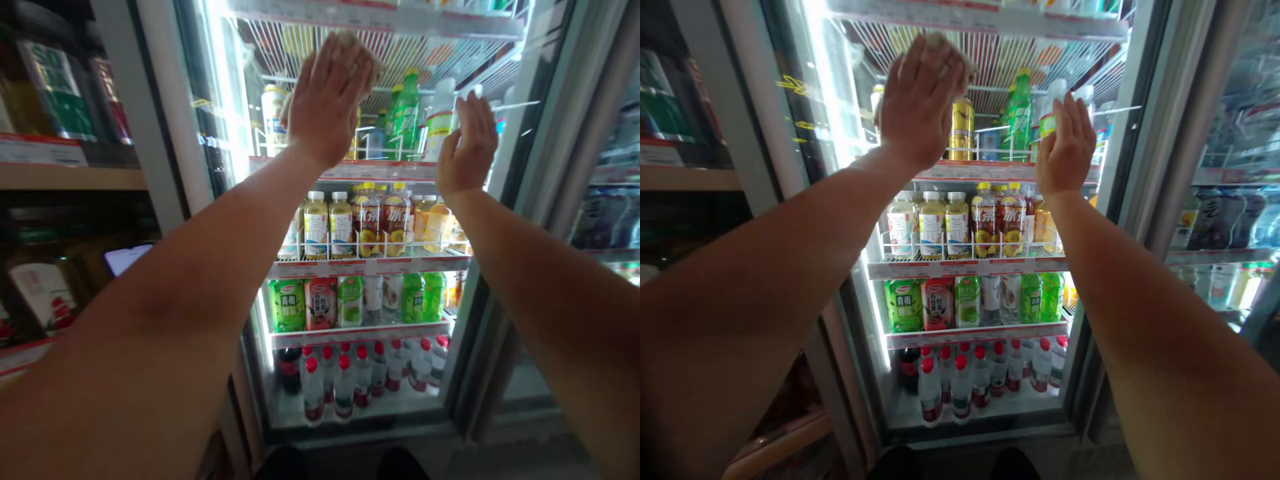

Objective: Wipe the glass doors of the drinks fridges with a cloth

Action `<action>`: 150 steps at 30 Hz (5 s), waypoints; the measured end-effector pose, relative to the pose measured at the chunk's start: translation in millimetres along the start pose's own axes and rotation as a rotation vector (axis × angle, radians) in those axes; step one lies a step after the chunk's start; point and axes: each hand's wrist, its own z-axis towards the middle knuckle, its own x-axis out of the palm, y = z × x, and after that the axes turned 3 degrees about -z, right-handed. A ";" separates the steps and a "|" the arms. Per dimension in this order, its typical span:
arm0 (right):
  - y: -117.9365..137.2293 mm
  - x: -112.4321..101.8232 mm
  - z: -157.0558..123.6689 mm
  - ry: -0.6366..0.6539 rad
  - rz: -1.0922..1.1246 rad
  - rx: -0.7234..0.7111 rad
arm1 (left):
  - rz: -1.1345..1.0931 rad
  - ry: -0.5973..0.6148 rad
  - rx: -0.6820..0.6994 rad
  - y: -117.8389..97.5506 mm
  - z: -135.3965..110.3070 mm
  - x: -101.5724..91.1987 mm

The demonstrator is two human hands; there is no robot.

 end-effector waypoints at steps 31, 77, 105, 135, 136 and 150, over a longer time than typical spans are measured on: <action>50.4 15.0 13.8 -0.016 -0.057 0.015 | 0.071 -0.090 -0.099 47.3 -45.9 -54.7; 53.8 -10.6 36.4 0.046 -0.094 -0.105 | 0.043 0.050 -0.183 44.2 -74.4 -63.4; 39.5 4.2 38.9 -0.032 -0.072 -0.071 | 0.147 -0.067 -0.418 27.3 37.5 -23.8; 43.0 1.1 39.3 0.000 -0.072 -0.007 | 0.070 -0.134 -0.285 36.0 2.4 -32.0; 43.3 0.8 39.3 0.015 -0.078 0.002 | 0.031 -0.011 -0.078 30.7 -2.6 -36.7; 41.2 1.8 40.0 -0.036 -0.030 -0.023 | 0.273 -0.182 -0.484 18.5 -6.7 -40.2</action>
